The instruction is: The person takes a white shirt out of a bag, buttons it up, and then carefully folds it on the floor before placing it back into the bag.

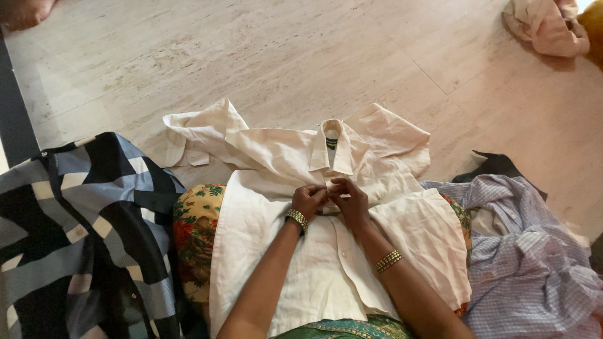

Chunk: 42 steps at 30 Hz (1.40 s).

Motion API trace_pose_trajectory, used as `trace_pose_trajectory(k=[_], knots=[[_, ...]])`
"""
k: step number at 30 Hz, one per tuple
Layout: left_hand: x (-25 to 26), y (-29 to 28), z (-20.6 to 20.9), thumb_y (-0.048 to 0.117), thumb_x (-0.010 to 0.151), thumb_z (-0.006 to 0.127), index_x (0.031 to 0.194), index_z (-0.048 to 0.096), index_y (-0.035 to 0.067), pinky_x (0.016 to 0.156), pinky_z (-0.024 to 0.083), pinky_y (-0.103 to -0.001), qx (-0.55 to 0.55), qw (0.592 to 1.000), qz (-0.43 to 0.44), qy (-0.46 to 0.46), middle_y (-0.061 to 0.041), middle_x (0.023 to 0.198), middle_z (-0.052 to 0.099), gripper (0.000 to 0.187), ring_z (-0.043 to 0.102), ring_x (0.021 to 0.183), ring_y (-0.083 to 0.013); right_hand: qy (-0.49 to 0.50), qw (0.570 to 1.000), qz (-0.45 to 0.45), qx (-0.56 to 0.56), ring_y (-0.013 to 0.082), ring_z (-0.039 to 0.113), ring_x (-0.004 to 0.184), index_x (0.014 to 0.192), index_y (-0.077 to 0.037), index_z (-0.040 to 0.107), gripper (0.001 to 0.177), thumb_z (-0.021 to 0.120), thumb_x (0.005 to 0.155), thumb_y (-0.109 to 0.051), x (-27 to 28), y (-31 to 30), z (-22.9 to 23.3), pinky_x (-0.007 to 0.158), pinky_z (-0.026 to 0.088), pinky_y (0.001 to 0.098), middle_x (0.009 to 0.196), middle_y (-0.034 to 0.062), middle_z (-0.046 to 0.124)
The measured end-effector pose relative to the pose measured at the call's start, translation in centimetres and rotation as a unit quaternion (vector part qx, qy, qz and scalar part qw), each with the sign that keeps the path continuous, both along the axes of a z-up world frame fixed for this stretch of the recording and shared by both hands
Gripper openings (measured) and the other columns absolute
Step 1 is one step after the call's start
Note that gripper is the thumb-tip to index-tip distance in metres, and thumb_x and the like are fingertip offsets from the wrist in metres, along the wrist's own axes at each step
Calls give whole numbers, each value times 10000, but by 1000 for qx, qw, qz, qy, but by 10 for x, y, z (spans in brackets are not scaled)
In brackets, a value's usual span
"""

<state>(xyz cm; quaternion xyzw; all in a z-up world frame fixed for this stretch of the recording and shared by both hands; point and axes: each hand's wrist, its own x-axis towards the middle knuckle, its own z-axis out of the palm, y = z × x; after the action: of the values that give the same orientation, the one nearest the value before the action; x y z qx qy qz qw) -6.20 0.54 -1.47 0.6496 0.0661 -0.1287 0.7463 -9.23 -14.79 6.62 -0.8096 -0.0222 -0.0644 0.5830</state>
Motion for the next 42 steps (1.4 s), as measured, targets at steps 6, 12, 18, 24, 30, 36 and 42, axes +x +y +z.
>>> trace_pose_trajectory(k=[6,12,18,24,30,36,42], knots=[[2,-2,-13,137,884,767,1031,768,19,706,607,-253,54,997,7,-59,-66,939,796,189,730,799,-92,77,997,6,6,124,715,815,1197,-70,671,383,771,839,21,-4,8,11,731,616,287,905,42,722],[3,-2,-3,109,888,786,1014,734,31,642,583,-259,81,995,42,-39,-63,879,778,157,708,734,-105,58,997,22,39,117,703,884,1195,-46,662,379,748,839,52,-5,7,14,792,615,274,939,43,717],[8,-7,-25,-1,914,696,1093,561,81,638,531,-248,-27,996,65,-58,-22,884,681,239,626,743,-87,74,996,30,28,120,713,887,1068,-13,703,202,735,872,22,-2,4,-5,781,600,274,962,47,741],[10,-7,-37,-21,944,676,1079,565,84,685,516,-228,-129,988,51,-62,-1,937,655,204,616,816,-72,84,987,46,132,115,716,865,1053,-16,735,153,735,902,-40,7,-8,-14,796,591,261,947,58,767],[11,-10,-43,-16,966,662,1103,577,78,677,498,-220,-133,985,57,-95,0,936,649,186,593,802,-71,-38,998,-1,-42,154,745,809,1043,-18,741,183,757,892,-118,-11,9,23,707,600,274,939,74,742],[3,-4,2,-12,917,687,1200,606,78,762,553,-249,-95,988,57,-111,-10,1012,688,308,643,882,-98,-10,996,-21,-83,189,746,824,1084,-25,745,211,767,937,-175,-9,5,31,735,590,318,984,116,759],[-88,85,158,247,904,755,1156,696,147,897,568,-406,386,897,32,-211,-52,1110,772,278,726,1037,-245,-7,999,18,-43,178,731,942,1229,-41,669,287,681,953,-116,-12,8,29,781,604,312,1111,97,736]])
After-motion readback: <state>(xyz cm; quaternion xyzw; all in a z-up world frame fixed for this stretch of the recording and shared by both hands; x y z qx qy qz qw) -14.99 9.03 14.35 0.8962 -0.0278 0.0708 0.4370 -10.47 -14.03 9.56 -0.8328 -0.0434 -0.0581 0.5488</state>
